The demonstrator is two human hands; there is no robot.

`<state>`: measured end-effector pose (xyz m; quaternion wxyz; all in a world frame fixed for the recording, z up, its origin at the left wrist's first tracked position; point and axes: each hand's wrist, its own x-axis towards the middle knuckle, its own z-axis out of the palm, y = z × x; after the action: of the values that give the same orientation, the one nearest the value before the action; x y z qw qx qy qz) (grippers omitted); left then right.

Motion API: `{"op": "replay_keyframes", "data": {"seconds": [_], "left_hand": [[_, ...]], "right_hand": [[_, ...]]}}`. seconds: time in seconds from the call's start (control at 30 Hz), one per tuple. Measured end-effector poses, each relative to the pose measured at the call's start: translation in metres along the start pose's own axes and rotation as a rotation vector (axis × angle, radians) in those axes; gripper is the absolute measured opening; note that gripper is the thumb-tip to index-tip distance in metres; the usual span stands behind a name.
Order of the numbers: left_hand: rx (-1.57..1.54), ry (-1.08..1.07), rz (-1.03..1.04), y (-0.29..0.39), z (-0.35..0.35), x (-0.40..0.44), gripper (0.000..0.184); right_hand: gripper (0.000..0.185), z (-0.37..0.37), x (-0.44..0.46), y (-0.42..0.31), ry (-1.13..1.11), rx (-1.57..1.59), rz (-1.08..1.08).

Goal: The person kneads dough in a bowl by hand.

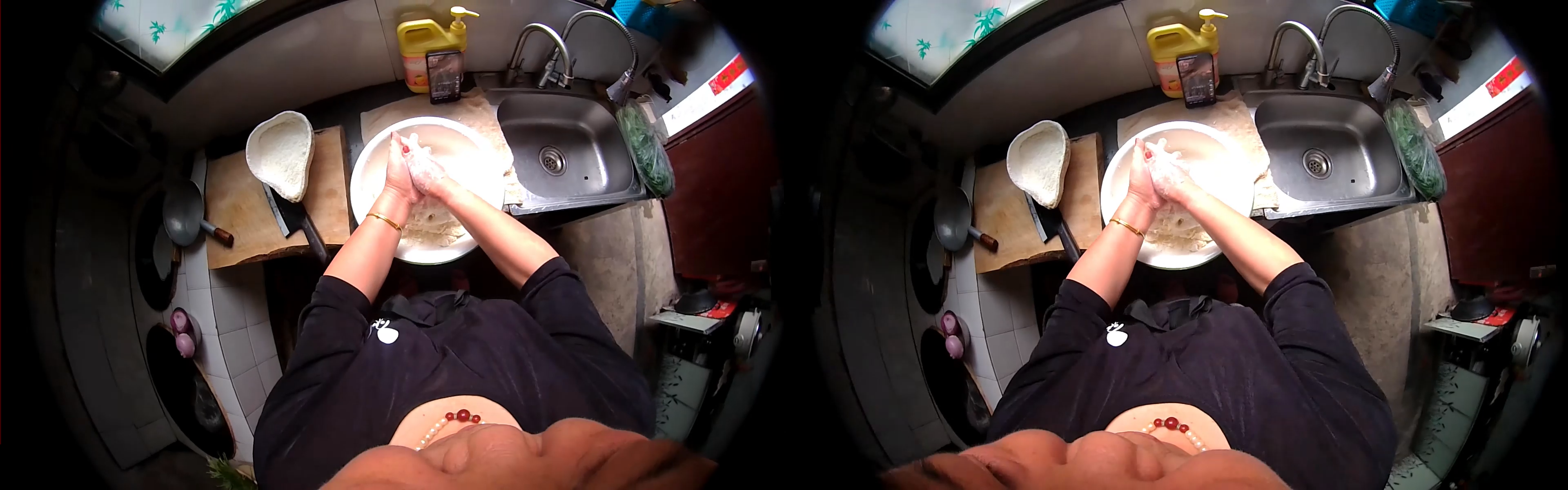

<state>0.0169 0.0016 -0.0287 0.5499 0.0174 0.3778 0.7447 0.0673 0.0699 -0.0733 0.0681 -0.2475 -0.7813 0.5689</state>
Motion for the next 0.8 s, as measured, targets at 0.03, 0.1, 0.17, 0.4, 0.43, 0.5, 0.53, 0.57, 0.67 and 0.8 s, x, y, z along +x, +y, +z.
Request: {"op": "replay_keyframes", "data": {"seconds": [0.03, 0.1, 0.17, 0.4, 0.43, 0.5, 0.53, 0.57, 0.67, 0.8], "left_hand": [[0.031, 0.007, -0.023, 0.001, 0.003, -0.001, 0.084], [0.047, -0.008, -0.001, 0.001, -0.001, 0.007, 0.085], [0.096, -0.022, 0.024, -0.004, -0.012, 0.023, 0.085], [-0.049, 0.131, -0.033, -0.011, -0.02, 0.035, 0.073], [-0.08, 0.088, -0.053, -0.016, -0.018, 0.033, 0.069], [-0.133, -0.052, -0.108, -0.025, -0.003, 0.014, 0.06], [-0.062, -0.045, -0.018, -0.033, 0.0, 0.008, 0.054], [0.009, -0.04, 0.074, -0.042, 0.004, 0.003, 0.048], [0.39, 0.052, 0.412, -0.059, 0.0, 0.006, 0.032], [0.658, 0.297, 0.555, -0.044, 0.007, 0.003, 0.023]], "right_hand": [[0.052, 0.003, 0.0, 0.0, 0.026, -0.045, -0.019], [0.052, 0.009, 0.0, 0.002, 0.082, -0.129, -0.051], [0.051, 0.017, -0.004, 0.005, 0.156, -0.198, -0.089], [0.055, -0.004, -0.038, -0.022, 0.115, -0.276, -0.206], [0.051, -0.012, -0.035, -0.022, 0.127, -0.381, -0.161], [0.046, -0.026, -0.035, -0.024, 0.142, -0.583, -0.065], [0.044, -0.032, -0.035, -0.03, 0.145, -0.681, -0.015], [0.038, -0.041, -0.029, -0.038, 0.057, -0.65, 0.059], [0.03, -0.032, -0.012, -0.007, 0.267, -0.747, 0.008], [0.028, -0.018, -0.01, 0.005, 0.388, -0.424, 0.038]]}}
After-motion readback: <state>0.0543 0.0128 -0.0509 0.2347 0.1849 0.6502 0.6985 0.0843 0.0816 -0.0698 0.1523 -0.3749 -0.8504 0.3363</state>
